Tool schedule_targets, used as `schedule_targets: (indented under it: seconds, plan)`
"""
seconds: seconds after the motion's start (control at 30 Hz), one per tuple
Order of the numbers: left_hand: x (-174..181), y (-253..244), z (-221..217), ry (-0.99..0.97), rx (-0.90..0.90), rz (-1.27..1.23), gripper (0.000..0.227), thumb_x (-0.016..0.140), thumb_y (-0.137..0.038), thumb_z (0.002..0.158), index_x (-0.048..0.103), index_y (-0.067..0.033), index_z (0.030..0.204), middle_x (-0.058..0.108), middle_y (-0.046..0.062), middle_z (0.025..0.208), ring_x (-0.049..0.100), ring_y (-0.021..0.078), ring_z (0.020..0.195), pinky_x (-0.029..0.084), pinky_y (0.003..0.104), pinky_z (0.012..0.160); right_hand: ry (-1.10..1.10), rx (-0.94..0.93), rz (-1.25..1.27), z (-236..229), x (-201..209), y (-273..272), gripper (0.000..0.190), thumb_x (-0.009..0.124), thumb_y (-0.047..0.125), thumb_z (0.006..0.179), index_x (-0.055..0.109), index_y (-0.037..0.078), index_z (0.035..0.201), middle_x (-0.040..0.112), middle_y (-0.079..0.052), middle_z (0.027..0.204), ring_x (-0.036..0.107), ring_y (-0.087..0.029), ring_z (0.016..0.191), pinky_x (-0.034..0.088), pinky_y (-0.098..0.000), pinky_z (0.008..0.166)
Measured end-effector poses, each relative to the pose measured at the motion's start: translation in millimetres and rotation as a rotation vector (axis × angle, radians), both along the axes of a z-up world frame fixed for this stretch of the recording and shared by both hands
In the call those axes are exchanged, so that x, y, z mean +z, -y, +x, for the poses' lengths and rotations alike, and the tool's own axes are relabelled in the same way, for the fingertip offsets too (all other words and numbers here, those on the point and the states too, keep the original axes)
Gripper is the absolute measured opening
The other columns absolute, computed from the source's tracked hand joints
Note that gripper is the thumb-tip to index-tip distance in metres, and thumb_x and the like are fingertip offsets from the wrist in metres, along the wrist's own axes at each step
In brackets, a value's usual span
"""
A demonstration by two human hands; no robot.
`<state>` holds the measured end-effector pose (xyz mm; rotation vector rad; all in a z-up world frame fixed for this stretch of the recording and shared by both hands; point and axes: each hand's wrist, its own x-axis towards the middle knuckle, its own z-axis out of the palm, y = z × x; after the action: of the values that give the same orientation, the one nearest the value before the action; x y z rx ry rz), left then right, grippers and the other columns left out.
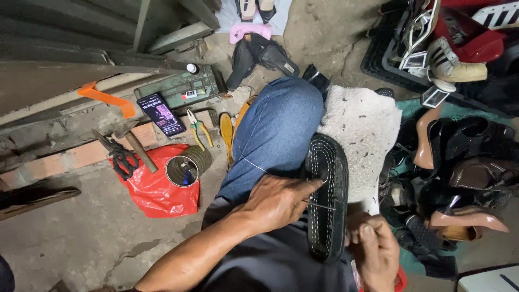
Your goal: The person sits on the floor and sews a black sandal using a needle and white thread. They repeatedly push the needle through the sole and pull the thread to stitch the sandal while holding it on their lap.
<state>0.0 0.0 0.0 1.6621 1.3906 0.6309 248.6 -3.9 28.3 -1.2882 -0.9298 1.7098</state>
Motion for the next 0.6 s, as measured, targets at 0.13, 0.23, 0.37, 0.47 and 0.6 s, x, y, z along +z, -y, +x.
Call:
schedule_targets:
  seconds: [0.13,0.23,0.37,0.47,0.6]
  plan:
    - [-2.8,3.7,1.8,0.028,0.079,0.032,0.054,0.06,-0.005,0.084,0.063,-0.0101,0.138,0.079,0.009,0.112,0.075,0.0303,0.085,0.056,0.046,0.07,0.607,0.499,0.164,26.5,-4.7,9.1,0.078,0.074,0.045,0.075,0.052,0.001,0.136,0.061,-0.014,0.13,0.059,-0.025,0.12,0.047,-0.0375,0.103]
    - [0.3,2.6,1.5,0.042,0.117,0.026,0.05,0.061,-0.005,0.085,0.065,-0.0117,0.135,0.079,0.007,0.105,0.075,0.0301,0.084,0.056,0.045,0.07,0.767,0.698,0.216,12.5,12.0,4.0,0.107,0.088,0.053,0.06,0.047,0.005,0.146,0.056,-0.015,0.148,0.053,-0.028,0.14,0.042,-0.042,0.115]
    - [9.2,-0.9,1.7,0.049,0.118,-0.029,0.048,0.059,-0.011,0.089,0.063,-0.0154,0.137,0.075,0.007,0.123,0.073,0.0332,0.103,0.054,0.045,0.076,0.798,0.627,0.359,23.8,10.4,10.2,0.088,0.08,0.041,0.072,0.05,0.0,0.143,0.058,-0.02,0.144,0.056,-0.034,0.138,0.042,-0.0434,0.111]
    - [12.5,0.4,3.1,0.018,0.145,-0.109,0.045,0.056,-0.026,0.101,0.055,-0.0244,0.146,0.061,0.007,0.122,0.067,0.0294,0.109,0.053,0.047,0.082,0.84,0.314,0.363,71.3,-30.7,30.5,0.081,0.051,0.05,0.084,0.054,-0.006,0.142,0.063,-0.026,0.139,0.06,-0.036,0.13,0.046,-0.0455,0.109]
    - [26.2,-0.3,-12.0,0.117,0.159,-0.095,0.046,0.057,-0.007,0.096,0.056,-0.0172,0.14,0.055,0.006,0.133,0.063,0.0278,0.12,0.05,0.043,0.091,0.484,-0.057,0.246,29.1,-10.6,-7.6,0.072,0.047,0.05,0.096,0.058,-0.012,0.13,0.065,-0.022,0.12,0.062,-0.03,0.116,0.048,-0.0407,0.103]
